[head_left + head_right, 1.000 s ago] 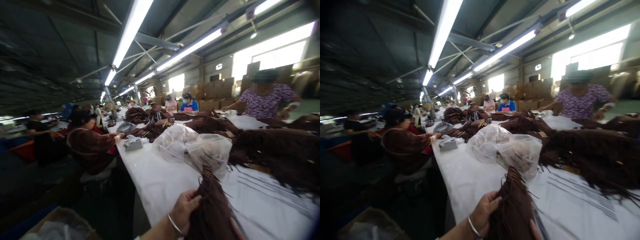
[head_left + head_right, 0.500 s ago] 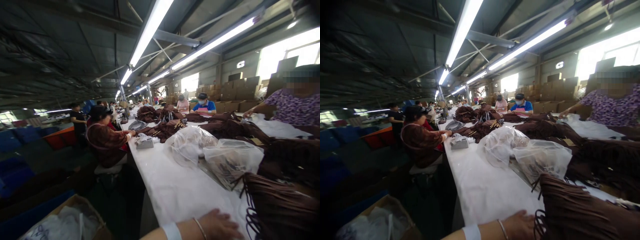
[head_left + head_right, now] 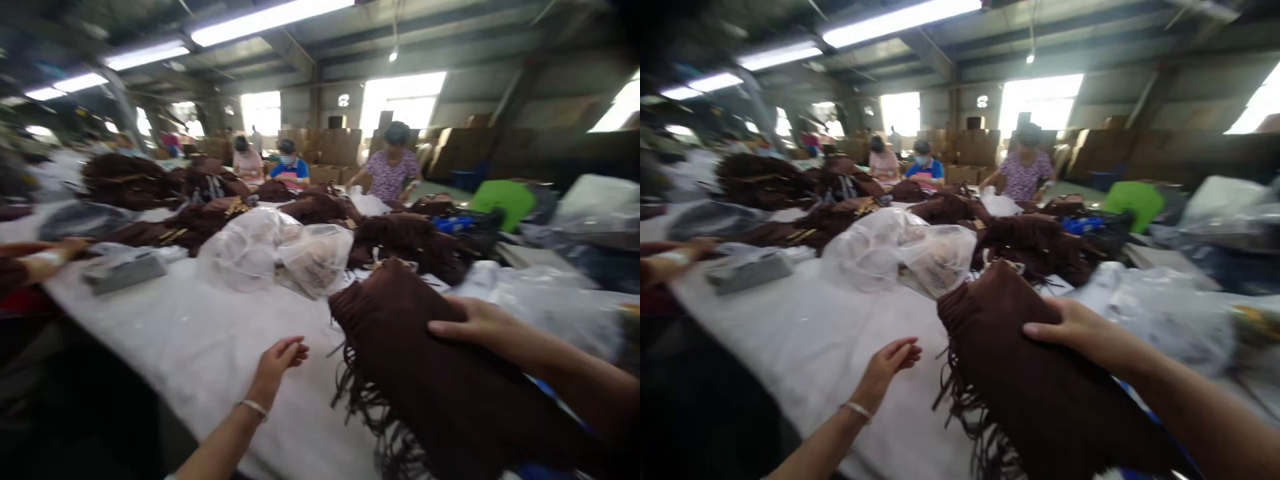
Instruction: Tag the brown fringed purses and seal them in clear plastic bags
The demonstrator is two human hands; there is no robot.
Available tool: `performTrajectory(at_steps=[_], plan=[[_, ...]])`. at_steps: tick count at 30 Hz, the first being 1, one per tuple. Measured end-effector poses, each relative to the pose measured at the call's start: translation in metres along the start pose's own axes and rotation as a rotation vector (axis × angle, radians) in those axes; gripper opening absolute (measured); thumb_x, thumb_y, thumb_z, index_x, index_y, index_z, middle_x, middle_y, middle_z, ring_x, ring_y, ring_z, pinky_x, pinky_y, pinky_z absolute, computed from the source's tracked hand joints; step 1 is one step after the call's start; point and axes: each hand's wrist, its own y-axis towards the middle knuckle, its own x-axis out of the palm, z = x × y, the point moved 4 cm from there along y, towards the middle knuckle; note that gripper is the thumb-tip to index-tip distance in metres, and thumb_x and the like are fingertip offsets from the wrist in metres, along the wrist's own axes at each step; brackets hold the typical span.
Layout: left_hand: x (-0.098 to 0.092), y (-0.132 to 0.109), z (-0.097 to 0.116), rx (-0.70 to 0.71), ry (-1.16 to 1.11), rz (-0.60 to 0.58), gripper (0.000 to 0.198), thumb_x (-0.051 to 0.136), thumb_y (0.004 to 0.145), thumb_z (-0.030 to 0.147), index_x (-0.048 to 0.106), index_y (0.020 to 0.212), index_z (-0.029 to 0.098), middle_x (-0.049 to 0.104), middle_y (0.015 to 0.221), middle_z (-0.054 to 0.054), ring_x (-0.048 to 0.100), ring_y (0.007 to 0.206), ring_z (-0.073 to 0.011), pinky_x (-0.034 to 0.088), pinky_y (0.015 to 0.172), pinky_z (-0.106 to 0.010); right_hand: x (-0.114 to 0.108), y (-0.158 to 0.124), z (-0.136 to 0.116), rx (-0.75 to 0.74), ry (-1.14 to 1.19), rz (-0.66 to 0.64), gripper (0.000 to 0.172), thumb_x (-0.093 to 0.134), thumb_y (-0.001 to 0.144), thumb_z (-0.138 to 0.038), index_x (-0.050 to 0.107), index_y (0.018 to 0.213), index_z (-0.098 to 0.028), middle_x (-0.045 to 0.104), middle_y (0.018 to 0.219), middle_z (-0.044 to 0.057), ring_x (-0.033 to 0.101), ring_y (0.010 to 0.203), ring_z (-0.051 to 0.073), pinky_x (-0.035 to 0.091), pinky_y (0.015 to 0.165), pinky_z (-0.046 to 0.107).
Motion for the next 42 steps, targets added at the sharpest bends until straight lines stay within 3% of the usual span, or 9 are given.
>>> performTrajectory(at_steps=[4, 8, 13, 20, 23, 28, 36, 39, 42], plan=[[0.011, -0.018, 0.035, 0.033, -0.312, -0.001, 0.035, 0.061, 0.084, 0.039, 0.061, 0.110, 0.016, 0.068, 0.100, -0.009, 0.063, 0.090, -0.0200, 0.049, 0.086, -0.034, -0.013, -0.008, -0.012, 0.085, 0.049, -0.054, 0.065, 0.073, 0.071, -0.039, 0.051, 0.127, -0.017, 0.069, 0.105, 0.006, 0.064, 0.100, 0.030, 0.052, 0.089, 0.044], [0.032, -0.014, 0.073, 0.123, -0.292, -0.056, 0.030, 0.062, 0.084, 0.036, 0.064, 0.105, 0.014, 0.068, 0.092, -0.008, 0.061, 0.085, -0.0195, 0.049, 0.083, -0.034, -0.004, -0.007, -0.017, 0.075, 0.023, -0.102, 0.064, 0.073, 0.070, -0.040, 0.051, 0.126, -0.017, 0.069, 0.103, 0.005, 0.064, 0.098, 0.029, 0.053, 0.085, 0.042], [0.038, 0.016, 0.086, 0.176, -0.161, -0.003, 0.033, 0.058, 0.087, 0.039, 0.060, 0.112, 0.018, 0.065, 0.104, -0.006, 0.058, 0.093, -0.0180, 0.044, 0.090, -0.033, -0.001, -0.018, -0.012, 0.071, -0.030, -0.173, 0.059, 0.072, 0.072, -0.039, 0.053, 0.124, -0.019, 0.069, 0.102, 0.005, 0.064, 0.098, 0.028, 0.053, 0.083, 0.039], [0.070, 0.048, 0.123, 0.408, -0.099, -0.422, 0.065, 0.067, 0.079, 0.037, 0.041, 0.137, 0.024, 0.040, 0.144, -0.008, 0.030, 0.135, -0.0244, 0.021, 0.112, -0.039, -0.009, -0.022, -0.013, 0.172, -0.228, -0.252, 0.035, 0.071, 0.071, -0.035, 0.062, 0.101, -0.019, 0.070, 0.097, 0.001, 0.065, 0.093, 0.025, 0.052, 0.077, 0.031], [0.086, 0.058, 0.134, 0.350, -0.102, -0.672, 0.079, 0.072, 0.073, 0.041, 0.036, 0.140, 0.022, 0.055, 0.129, -0.011, 0.045, 0.124, -0.0279, 0.032, 0.105, -0.041, -0.013, -0.021, -0.019, 0.221, -0.358, -0.287, 0.036, 0.071, 0.068, -0.032, 0.063, 0.101, -0.021, 0.071, 0.096, 0.000, 0.065, 0.090, 0.023, 0.050, 0.073, 0.027], [0.090, 0.059, 0.135, 0.289, 0.224, -0.925, 0.038, 0.067, 0.076, 0.036, 0.067, 0.110, 0.018, 0.068, 0.095, -0.004, 0.061, 0.090, -0.0234, 0.045, 0.083, -0.030, -0.021, -0.020, -0.022, 0.260, -0.470, -0.315, 0.035, 0.071, 0.068, -0.034, 0.064, 0.101, -0.021, 0.071, 0.093, -0.001, 0.065, 0.087, 0.022, 0.048, 0.069, 0.024], [0.065, 0.081, 0.115, 0.326, 0.482, -0.647, 0.037, 0.050, 0.085, 0.028, 0.061, 0.119, 0.020, 0.067, 0.082, 0.000, 0.058, 0.068, -0.0145, 0.044, 0.066, -0.021, -0.036, -0.003, -0.013, 0.214, -0.650, -0.234, 0.026, 0.064, 0.074, -0.035, 0.066, 0.096, -0.023, 0.071, 0.087, -0.001, 0.064, 0.079, 0.021, 0.045, 0.065, 0.025], [0.055, 0.097, 0.127, 0.404, 0.515, -0.460, 0.038, 0.054, 0.083, 0.031, 0.062, 0.119, 0.021, 0.070, 0.091, -0.002, 0.061, 0.066, -0.0155, 0.047, 0.069, -0.024, -0.045, 0.007, -0.024, 0.087, -0.967, -0.048, 0.021, 0.061, 0.077, -0.030, 0.069, 0.096, -0.026, 0.071, 0.081, 0.001, 0.063, 0.076, 0.022, 0.043, 0.065, 0.028], [0.045, 0.098, 0.158, 0.619, 0.614, -0.301, 0.040, 0.055, 0.082, 0.028, 0.060, 0.121, 0.023, 0.065, 0.116, -0.004, 0.063, 0.094, -0.0222, 0.044, 0.091, -0.030, -0.049, 0.005, -0.037, 0.004, -1.219, 0.216, 0.030, 0.057, 0.082, -0.029, 0.066, 0.110, -0.030, 0.071, 0.083, 0.003, 0.063, 0.075, 0.022, 0.042, 0.066, 0.031]])
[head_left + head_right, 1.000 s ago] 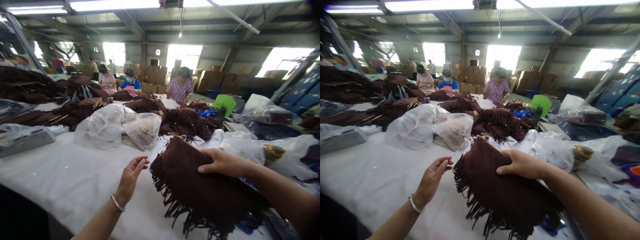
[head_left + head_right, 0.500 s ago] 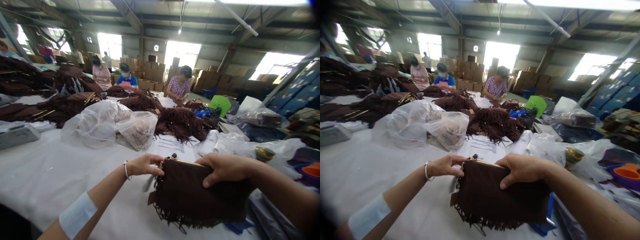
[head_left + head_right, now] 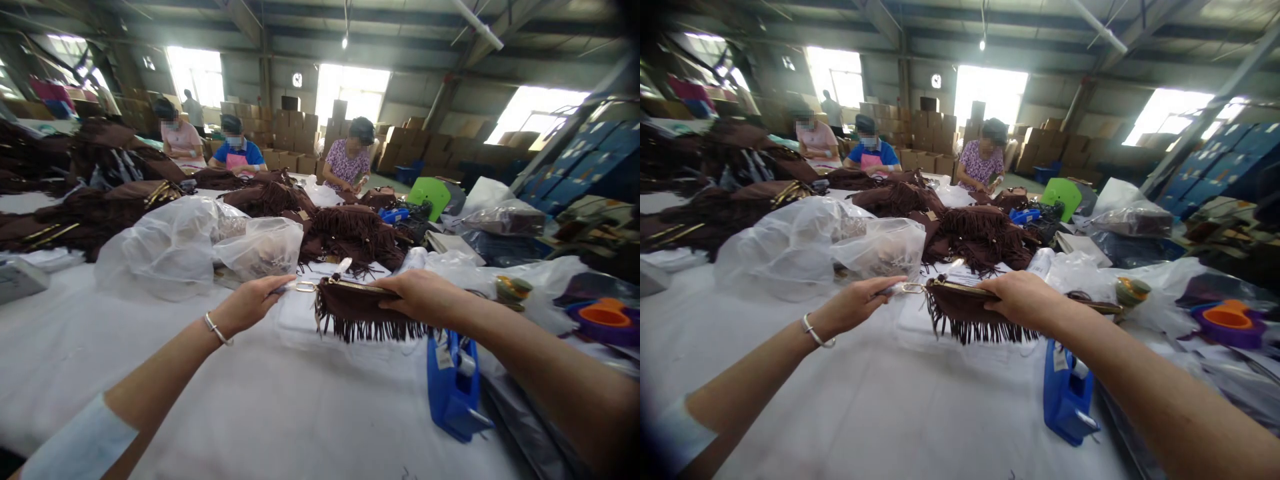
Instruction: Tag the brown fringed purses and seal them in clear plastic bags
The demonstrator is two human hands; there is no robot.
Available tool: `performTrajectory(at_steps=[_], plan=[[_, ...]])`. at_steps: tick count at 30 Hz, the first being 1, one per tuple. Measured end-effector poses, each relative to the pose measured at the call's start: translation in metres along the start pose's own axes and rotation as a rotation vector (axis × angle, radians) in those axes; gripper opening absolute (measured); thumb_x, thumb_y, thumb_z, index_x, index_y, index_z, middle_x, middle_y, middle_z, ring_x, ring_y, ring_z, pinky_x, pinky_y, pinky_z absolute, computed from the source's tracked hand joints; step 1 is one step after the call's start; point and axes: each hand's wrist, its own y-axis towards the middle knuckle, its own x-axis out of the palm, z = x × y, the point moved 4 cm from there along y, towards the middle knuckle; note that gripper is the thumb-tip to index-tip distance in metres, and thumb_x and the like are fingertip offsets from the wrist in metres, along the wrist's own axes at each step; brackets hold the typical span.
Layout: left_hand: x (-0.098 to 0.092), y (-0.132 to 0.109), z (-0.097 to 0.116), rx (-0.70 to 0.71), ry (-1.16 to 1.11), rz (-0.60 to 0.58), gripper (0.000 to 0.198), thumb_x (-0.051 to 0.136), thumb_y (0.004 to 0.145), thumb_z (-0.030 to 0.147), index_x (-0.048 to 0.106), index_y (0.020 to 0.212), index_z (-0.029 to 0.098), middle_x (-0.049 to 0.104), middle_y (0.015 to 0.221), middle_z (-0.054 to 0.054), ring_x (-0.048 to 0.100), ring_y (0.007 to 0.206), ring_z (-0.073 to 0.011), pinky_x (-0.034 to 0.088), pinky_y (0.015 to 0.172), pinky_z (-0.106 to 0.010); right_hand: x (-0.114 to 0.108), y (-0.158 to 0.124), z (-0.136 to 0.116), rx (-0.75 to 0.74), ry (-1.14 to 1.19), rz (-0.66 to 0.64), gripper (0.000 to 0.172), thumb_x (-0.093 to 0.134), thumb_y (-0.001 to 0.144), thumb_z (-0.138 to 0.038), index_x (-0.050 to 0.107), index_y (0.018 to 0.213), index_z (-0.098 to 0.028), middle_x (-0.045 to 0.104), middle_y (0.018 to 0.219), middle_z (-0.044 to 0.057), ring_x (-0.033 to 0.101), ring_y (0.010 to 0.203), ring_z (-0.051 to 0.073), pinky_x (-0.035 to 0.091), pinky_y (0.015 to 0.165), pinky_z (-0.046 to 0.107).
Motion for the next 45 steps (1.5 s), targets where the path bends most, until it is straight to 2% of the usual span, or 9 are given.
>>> performTrajectory(at_steps=[4, 10, 13, 19, 26, 30, 34, 39, 45], plan=[[-0.011, -0.030, 0.017, 0.094, 0.227, 0.048, 0.043, 0.045, 0.088, 0.026, 0.051, 0.131, 0.026, 0.058, 0.126, -0.004, 0.055, 0.113, -0.0237, 0.038, 0.101, -0.034, 0.032, -0.029, -0.021, -0.001, -0.018, 0.317, 0.047, 0.049, 0.086, -0.016, 0.052, 0.130, -0.032, 0.067, 0.112, 0.005, 0.060, 0.092, 0.023, 0.046, 0.078, 0.035], [0.065, -0.169, -0.030, -0.088, 0.306, -0.203, 0.044, 0.049, 0.087, 0.022, 0.051, 0.130, 0.032, 0.062, 0.117, -0.005, 0.059, 0.104, -0.0237, 0.047, 0.092, -0.035, 0.217, -0.094, -0.088, -0.061, 0.119, 0.282, 0.063, 0.059, 0.081, -0.016, 0.038, 0.140, -0.029, 0.043, 0.143, 0.005, 0.051, 0.112, 0.029, 0.045, 0.087, 0.044], [0.095, -0.220, -0.048, -0.177, 0.269, -0.254, 0.039, 0.048, 0.090, 0.026, 0.053, 0.128, 0.030, 0.061, 0.116, -0.007, 0.058, 0.105, -0.0242, 0.047, 0.093, -0.036, 0.270, -0.116, -0.108, -0.006, 0.249, 0.227, 0.065, 0.065, 0.080, -0.033, 0.039, 0.139, -0.027, 0.036, 0.147, 0.009, 0.043, 0.123, 0.032, 0.042, 0.094, 0.048], [0.101, -0.230, -0.049, -0.266, 0.305, -0.235, 0.035, 0.045, 0.092, 0.031, 0.053, 0.126, 0.024, 0.059, 0.113, -0.009, 0.055, 0.104, -0.0249, 0.044, 0.094, -0.040, 0.246, -0.110, -0.114, 0.043, 0.561, 0.340, 0.046, 0.053, 0.090, -0.031, 0.042, 0.133, -0.019, 0.052, 0.129, 0.012, 0.045, 0.119, 0.024, 0.039, 0.100, 0.041], [0.103, -0.243, -0.029, -0.405, 0.280, -0.259, 0.029, 0.048, 0.090, 0.031, 0.056, 0.117, 0.023, 0.064, 0.104, -0.006, 0.060, 0.095, -0.0232, 0.048, 0.088, -0.037, 0.252, -0.099, -0.150, -0.126, 0.576, 0.172, 0.020, 0.058, 0.087, -0.026, 0.059, 0.107, -0.023, 0.063, 0.096, 0.005, 0.054, 0.091, 0.022, 0.045, 0.081, 0.037], [0.106, -0.224, -0.008, -0.221, 0.360, -0.159, 0.038, 0.052, 0.089, 0.031, 0.051, 0.125, 0.020, 0.060, 0.112, -0.010, 0.054, 0.105, -0.0264, 0.045, 0.093, -0.044, 0.251, -0.100, -0.133, -0.039, 0.707, 0.334, 0.026, 0.055, 0.089, -0.026, 0.055, 0.115, -0.023, 0.059, 0.104, 0.007, 0.053, 0.097, 0.022, 0.045, 0.087, 0.038], [0.131, -0.184, 0.002, -0.037, 0.308, -0.242, 0.039, 0.050, 0.085, 0.012, 0.054, 0.122, 0.023, 0.045, 0.137, -0.008, 0.034, 0.130, -0.0273, 0.032, 0.107, -0.049, 0.261, -0.095, -0.115, 0.014, 0.826, 0.396, 0.035, 0.056, 0.087, -0.023, 0.051, 0.122, -0.025, 0.055, 0.113, 0.008, 0.055, 0.097, 0.020, 0.048, 0.088, 0.037], [0.135, -0.153, -0.023, -0.127, 0.151, -0.260, 0.003, 0.062, 0.076, 0.018, 0.062, 0.076, 0.021, 0.064, 0.104, -0.005, 0.053, 0.109, -0.0218, 0.044, 0.098, -0.037, 0.276, -0.093, -0.108, 0.011, 0.885, 0.400, 0.028, 0.052, 0.089, -0.018, 0.056, 0.115, -0.026, 0.057, 0.106, 0.005, 0.054, 0.099, 0.019, 0.046, 0.090, 0.035], [0.082, -0.181, -0.078, -0.468, 0.302, 0.034, 0.036, 0.046, 0.084, 0.045, 0.059, 0.097, 0.014, 0.063, 0.102, -0.012, 0.061, 0.091, -0.0253, 0.052, 0.078, -0.040, 0.266, -0.099, -0.122, -0.020, 0.734, 0.371, 0.042, 0.058, 0.087, -0.028, 0.047, 0.128, -0.023, 0.055, 0.115, 0.008, 0.051, 0.103, 0.021, 0.042, 0.092, 0.037]])
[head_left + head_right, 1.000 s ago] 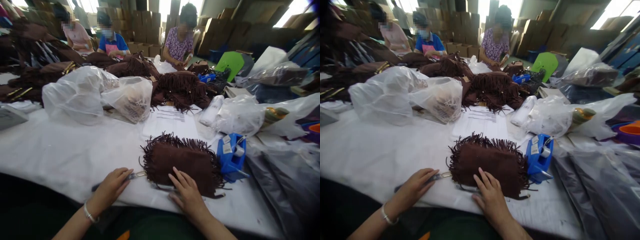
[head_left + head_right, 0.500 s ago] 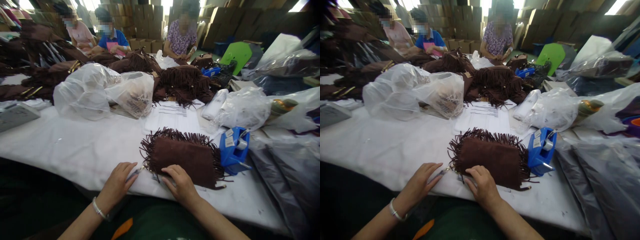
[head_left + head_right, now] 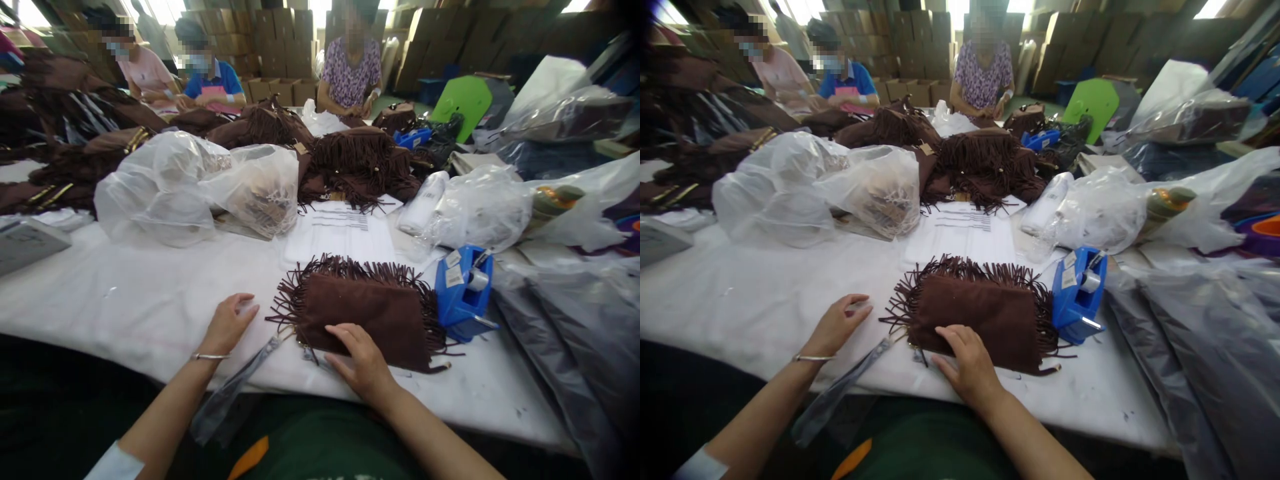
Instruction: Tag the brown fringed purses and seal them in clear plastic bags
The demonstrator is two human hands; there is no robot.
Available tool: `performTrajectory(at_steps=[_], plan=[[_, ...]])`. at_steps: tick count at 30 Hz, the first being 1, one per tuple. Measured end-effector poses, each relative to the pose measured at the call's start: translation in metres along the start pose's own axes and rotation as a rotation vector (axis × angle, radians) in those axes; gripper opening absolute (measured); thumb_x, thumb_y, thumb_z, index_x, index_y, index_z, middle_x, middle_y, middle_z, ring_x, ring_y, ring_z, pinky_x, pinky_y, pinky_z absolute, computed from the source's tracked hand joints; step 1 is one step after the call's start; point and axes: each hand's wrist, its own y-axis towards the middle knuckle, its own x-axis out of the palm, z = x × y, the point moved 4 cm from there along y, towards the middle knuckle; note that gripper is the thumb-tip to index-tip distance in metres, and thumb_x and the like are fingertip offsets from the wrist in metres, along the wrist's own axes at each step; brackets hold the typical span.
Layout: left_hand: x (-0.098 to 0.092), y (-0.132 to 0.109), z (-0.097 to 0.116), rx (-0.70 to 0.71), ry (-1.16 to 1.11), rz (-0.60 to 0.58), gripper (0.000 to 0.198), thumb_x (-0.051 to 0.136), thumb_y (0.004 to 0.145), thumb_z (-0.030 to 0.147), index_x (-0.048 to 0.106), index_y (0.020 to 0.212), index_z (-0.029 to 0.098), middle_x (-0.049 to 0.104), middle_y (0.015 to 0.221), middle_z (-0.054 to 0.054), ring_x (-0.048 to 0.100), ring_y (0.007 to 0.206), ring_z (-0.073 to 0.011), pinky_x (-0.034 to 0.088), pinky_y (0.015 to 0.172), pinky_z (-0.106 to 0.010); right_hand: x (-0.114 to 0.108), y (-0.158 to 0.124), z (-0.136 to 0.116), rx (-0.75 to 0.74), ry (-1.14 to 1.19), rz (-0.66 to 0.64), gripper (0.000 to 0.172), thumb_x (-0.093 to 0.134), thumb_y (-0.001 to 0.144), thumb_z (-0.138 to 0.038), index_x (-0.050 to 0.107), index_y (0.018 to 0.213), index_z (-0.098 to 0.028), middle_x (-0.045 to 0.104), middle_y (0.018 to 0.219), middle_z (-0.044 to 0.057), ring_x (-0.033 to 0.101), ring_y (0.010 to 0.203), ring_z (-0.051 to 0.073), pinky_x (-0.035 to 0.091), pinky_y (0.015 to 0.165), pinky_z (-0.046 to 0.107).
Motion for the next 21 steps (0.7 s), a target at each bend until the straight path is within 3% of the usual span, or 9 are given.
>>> performTrajectory(at_steps=[3, 6, 9, 11, 14, 17, 19, 21], plan=[[-0.007, -0.036, -0.011, -0.075, 0.055, 0.058, 0.045, 0.051, 0.081, 0.053, 0.057, 0.104, 0.014, 0.061, 0.104, -0.013, 0.056, 0.096, -0.0291, 0.047, 0.083, -0.044, 0.010, -0.002, -0.011, -0.093, -0.149, -0.098, 0.050, 0.061, 0.085, -0.029, 0.043, 0.131, -0.023, 0.055, 0.118, 0.008, 0.049, 0.105, 0.024, 0.040, 0.090, 0.040], [0.003, -0.077, 0.004, -0.067, 0.026, -0.118, 0.036, 0.050, 0.085, 0.052, 0.059, 0.093, 0.018, 0.062, 0.089, -0.008, 0.056, 0.085, -0.0244, 0.045, 0.081, -0.038, 0.019, -0.001, -0.013, -0.106, -0.261, -0.138, 0.039, 0.055, 0.088, -0.019, 0.048, 0.126, -0.021, 0.059, 0.111, 0.007, 0.050, 0.097, 0.023, 0.040, 0.085, 0.037], [0.012, -0.099, 0.028, -0.112, 0.023, -0.285, 0.029, 0.051, 0.086, 0.047, 0.056, 0.081, 0.019, 0.060, 0.082, -0.005, 0.056, 0.079, -0.0217, 0.043, 0.075, -0.033, 0.020, 0.003, -0.014, -0.069, -0.328, -0.160, 0.023, 0.052, 0.089, -0.018, 0.056, 0.112, -0.020, 0.060, 0.101, 0.006, 0.050, 0.092, 0.022, 0.040, 0.081, 0.035], [0.016, -0.103, 0.039, -0.166, 0.041, -0.373, 0.026, 0.051, 0.086, 0.043, 0.054, 0.076, 0.019, 0.060, 0.077, -0.003, 0.056, 0.073, -0.0197, 0.041, 0.069, -0.030, 0.019, 0.007, -0.018, -0.027, -0.354, -0.170, 0.016, 0.055, 0.088, -0.028, 0.059, 0.102, -0.020, 0.059, 0.095, 0.006, 0.050, 0.089, 0.023, 0.040, 0.079, 0.035], [0.019, -0.098, 0.050, -0.225, 0.104, -0.420, 0.023, 0.050, 0.086, 0.042, 0.054, 0.086, 0.020, 0.060, 0.071, -0.001, 0.056, 0.067, -0.0181, 0.035, 0.061, -0.027, 0.020, 0.016, -0.029, 0.052, -0.393, -0.152, 0.027, 0.060, 0.083, -0.044, 0.059, 0.093, -0.018, 0.058, 0.091, 0.008, 0.050, 0.088, 0.025, 0.041, 0.077, 0.036], [0.020, -0.091, 0.055, -0.266, 0.176, -0.411, 0.027, 0.050, 0.084, 0.046, 0.055, 0.092, 0.020, 0.060, 0.068, -0.001, 0.056, 0.066, -0.0191, 0.029, 0.057, -0.026, 0.025, 0.025, -0.036, 0.139, -0.353, -0.131, 0.017, 0.060, 0.083, -0.033, 0.060, 0.088, -0.017, 0.059, 0.091, 0.010, 0.051, 0.089, 0.026, 0.041, 0.076, 0.036], [0.023, -0.086, 0.057, -0.278, 0.168, -0.438, 0.026, 0.052, 0.081, 0.046, 0.056, 0.083, 0.020, 0.060, 0.067, -0.002, 0.056, 0.064, -0.0189, 0.027, 0.057, -0.026, 0.026, 0.034, -0.033, 0.232, -0.194, -0.138, 0.006, 0.058, 0.081, -0.022, 0.061, 0.081, -0.017, 0.061, 0.089, 0.011, 0.053, 0.089, 0.025, 0.040, 0.075, 0.035], [0.026, -0.082, 0.057, -0.277, 0.127, -0.474, 0.028, 0.056, 0.077, 0.047, 0.057, 0.072, 0.020, 0.060, 0.064, -0.001, 0.054, 0.062, -0.0182, 0.026, 0.055, -0.026, 0.024, 0.046, -0.028, 0.314, -0.020, -0.182, 0.006, 0.061, 0.076, -0.019, 0.062, 0.070, -0.017, 0.064, 0.078, 0.008, 0.057, 0.079, 0.023, 0.041, 0.070, 0.033]])
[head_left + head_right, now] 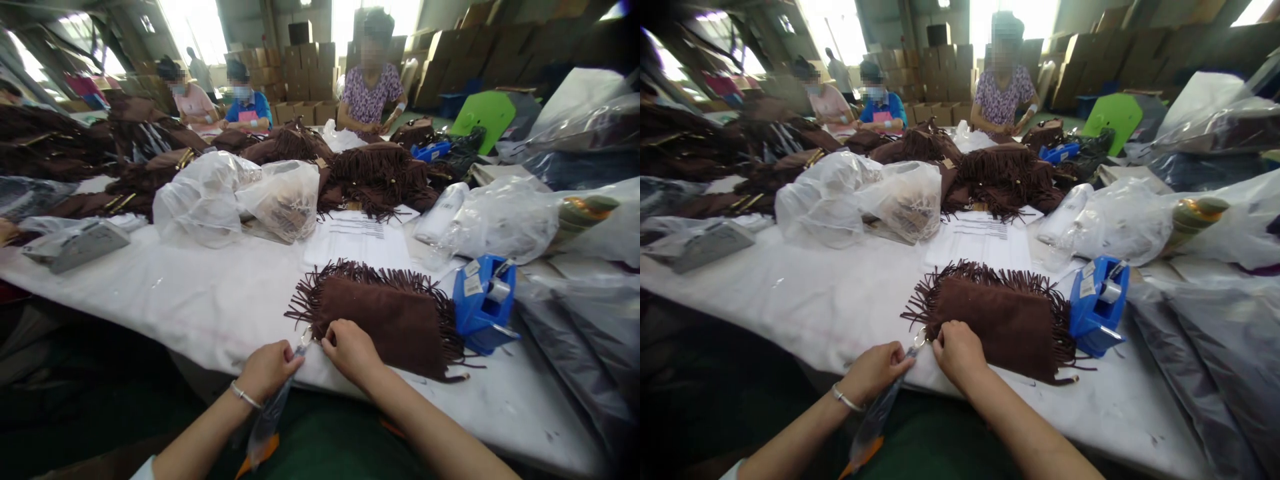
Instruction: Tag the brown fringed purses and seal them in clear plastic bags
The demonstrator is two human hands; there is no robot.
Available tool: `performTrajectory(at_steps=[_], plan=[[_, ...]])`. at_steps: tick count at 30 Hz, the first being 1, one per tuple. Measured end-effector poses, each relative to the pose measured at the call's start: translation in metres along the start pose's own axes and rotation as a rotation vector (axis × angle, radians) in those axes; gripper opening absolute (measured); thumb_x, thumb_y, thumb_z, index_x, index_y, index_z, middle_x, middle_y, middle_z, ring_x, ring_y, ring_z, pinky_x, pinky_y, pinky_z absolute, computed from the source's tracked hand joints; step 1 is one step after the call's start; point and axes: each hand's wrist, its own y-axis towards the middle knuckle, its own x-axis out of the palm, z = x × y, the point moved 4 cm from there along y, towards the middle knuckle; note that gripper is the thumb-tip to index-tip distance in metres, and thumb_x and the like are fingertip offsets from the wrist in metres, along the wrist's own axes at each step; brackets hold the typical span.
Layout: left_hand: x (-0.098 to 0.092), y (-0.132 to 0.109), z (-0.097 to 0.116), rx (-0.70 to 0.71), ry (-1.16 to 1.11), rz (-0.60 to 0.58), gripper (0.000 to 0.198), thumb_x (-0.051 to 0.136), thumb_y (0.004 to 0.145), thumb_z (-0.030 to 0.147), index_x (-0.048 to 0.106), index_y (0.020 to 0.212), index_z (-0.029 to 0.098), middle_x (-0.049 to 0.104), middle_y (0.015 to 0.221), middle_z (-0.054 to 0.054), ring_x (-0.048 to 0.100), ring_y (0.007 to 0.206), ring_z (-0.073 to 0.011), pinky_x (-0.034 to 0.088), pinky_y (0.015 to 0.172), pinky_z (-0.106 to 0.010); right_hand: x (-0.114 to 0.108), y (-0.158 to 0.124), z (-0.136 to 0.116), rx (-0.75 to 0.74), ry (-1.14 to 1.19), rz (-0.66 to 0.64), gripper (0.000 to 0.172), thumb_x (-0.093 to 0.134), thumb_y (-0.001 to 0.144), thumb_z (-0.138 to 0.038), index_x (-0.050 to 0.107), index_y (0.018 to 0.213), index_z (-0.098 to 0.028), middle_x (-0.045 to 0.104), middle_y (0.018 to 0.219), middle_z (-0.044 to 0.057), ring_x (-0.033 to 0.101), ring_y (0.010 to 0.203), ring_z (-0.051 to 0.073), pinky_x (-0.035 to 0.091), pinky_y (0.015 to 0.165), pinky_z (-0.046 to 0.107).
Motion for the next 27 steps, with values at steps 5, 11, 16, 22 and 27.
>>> performTrajectory(at_steps=[5, 11, 16, 22, 27], plan=[[0.008, 0.012, -0.001, 0.016, -0.167, -0.141, 0.042, 0.052, 0.073, 0.057, 0.052, 0.056, 0.019, 0.053, 0.051, 0.001, 0.049, 0.052, -0.0154, 0.029, 0.051, -0.025, -0.032, 0.032, 0.006, 0.016, 0.236, -0.075, 0.024, 0.049, 0.087, -0.034, 0.065, 0.083, -0.016, 0.068, 0.074, 0.004, 0.061, 0.062, 0.015, 0.044, 0.057, 0.025], [0.020, 0.009, 0.004, 0.023, -0.358, -0.220, 0.048, 0.047, 0.072, 0.065, 0.050, 0.058, 0.019, 0.051, 0.042, 0.002, 0.047, 0.044, -0.0142, 0.032, 0.049, -0.025, -0.034, -0.007, 0.011, -0.137, 0.256, 0.008, 0.018, 0.055, 0.086, -0.034, 0.061, 0.094, -0.020, 0.066, 0.085, 0.001, 0.060, 0.079, 0.015, 0.046, 0.073, 0.026], [0.017, 0.005, 0.005, 0.019, -0.472, -0.227, 0.047, 0.052, 0.069, 0.064, 0.049, 0.057, 0.019, 0.050, 0.040, 0.003, 0.043, 0.042, -0.0126, 0.031, 0.047, -0.024, 0.003, -0.046, -0.001, -0.297, -0.217, 0.023, 0.029, 0.068, 0.073, -0.026, 0.058, 0.100, -0.021, 0.062, 0.096, 0.007, 0.054, 0.092, 0.024, 0.046, 0.078, 0.034], [0.000, 0.002, -0.009, -0.063, -0.637, -0.253, 0.048, 0.055, 0.067, 0.065, 0.041, 0.054, 0.021, 0.039, 0.033, 0.007, 0.027, 0.030, -0.0081, 0.017, 0.036, -0.023, -0.001, -0.039, 0.003, -0.236, -0.363, 0.045, 0.035, 0.053, 0.072, -0.006, 0.056, 0.105, -0.019, 0.062, 0.092, 0.008, 0.054, 0.087, 0.023, 0.046, 0.078, 0.033], [0.002, -0.003, 0.000, -0.091, -0.833, -0.270, 0.050, 0.054, 0.069, 0.066, 0.039, 0.055, 0.021, 0.035, 0.035, 0.008, 0.021, 0.031, -0.0062, 0.013, 0.034, -0.022, -0.003, -0.036, 0.007, -0.363, -0.483, 0.148, 0.065, 0.056, 0.074, -0.009, 0.039, 0.137, -0.017, 0.053, 0.123, 0.013, 0.041, 0.119, 0.031, 0.036, 0.098, 0.044]])
